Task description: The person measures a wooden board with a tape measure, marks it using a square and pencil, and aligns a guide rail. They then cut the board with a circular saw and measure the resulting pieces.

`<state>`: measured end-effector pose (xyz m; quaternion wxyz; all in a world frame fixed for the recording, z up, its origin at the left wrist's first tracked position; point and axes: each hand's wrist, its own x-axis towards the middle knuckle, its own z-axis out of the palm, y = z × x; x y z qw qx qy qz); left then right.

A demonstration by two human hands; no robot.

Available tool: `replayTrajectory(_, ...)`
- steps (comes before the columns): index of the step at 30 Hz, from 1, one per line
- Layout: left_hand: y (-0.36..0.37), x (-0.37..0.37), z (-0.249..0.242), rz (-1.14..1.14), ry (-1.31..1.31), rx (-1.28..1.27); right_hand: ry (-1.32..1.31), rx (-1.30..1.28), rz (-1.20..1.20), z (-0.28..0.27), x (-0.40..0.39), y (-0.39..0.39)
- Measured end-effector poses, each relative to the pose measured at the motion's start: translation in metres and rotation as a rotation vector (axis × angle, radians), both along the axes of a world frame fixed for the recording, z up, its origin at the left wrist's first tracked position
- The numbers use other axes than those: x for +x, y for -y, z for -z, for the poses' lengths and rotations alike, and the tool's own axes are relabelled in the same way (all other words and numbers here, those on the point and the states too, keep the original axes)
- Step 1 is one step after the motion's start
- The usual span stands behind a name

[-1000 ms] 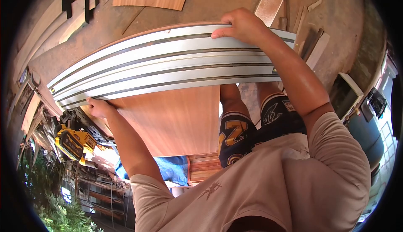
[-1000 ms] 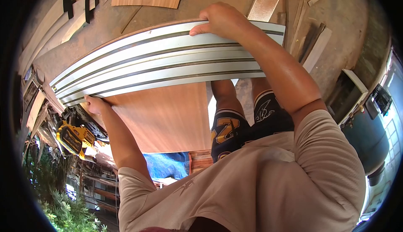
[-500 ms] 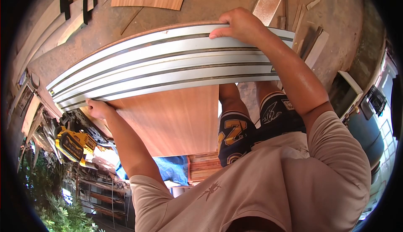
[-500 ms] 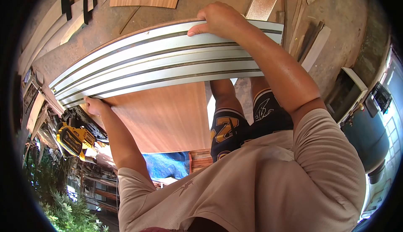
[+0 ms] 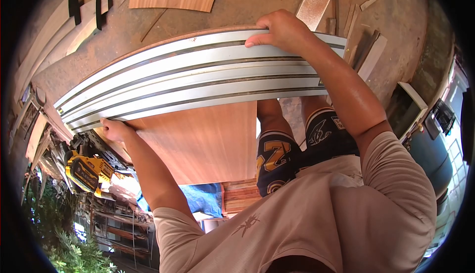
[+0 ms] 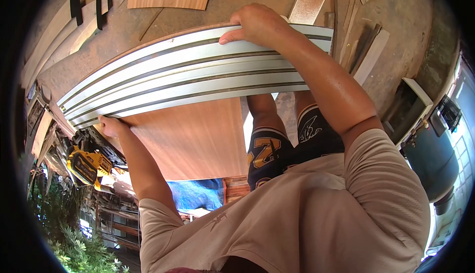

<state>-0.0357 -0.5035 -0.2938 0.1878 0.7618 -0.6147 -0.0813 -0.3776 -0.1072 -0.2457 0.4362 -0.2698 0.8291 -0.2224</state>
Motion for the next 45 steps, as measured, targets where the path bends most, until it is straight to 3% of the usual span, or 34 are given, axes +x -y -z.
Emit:
replayTrajectory(4, -0.003, -0.001, 0.000, 0.038, -0.097, -0.011, -0.018, 0.000, -0.014, 0.001, -0.002, -0.002)
replayTrajectory(10, -0.003, -0.004, 0.000, 0.004, 0.034, -0.047, -0.025, -0.103, 0.043, 0.008, 0.002, -0.002)
replayTrajectory(12, -0.003, -0.005, -0.001, 0.010, -0.011, -0.035, 0.063, 0.060, 0.008, 0.006, -0.003, 0.001)
replayTrajectory(15, -0.004, -0.006, 0.000, -0.002, 0.002, -0.056, 0.065, 0.089, 0.004, 0.008, -0.003, 0.000)
replayTrajectory(21, -0.010, -0.014, -0.008, -0.035, -0.072, -0.018, -0.014, -0.052, 0.043, 0.008, 0.003, -0.001)
replayTrajectory(37, -0.011, -0.007, -0.004, 0.000, -0.093, -0.029, 0.037, 0.057, 0.020, 0.009, 0.000, -0.005)
replayTrajectory(45, -0.008, -0.008, -0.004, -0.005, -0.069, -0.042, 0.024, -0.012, 0.044, 0.014, 0.001, -0.005)
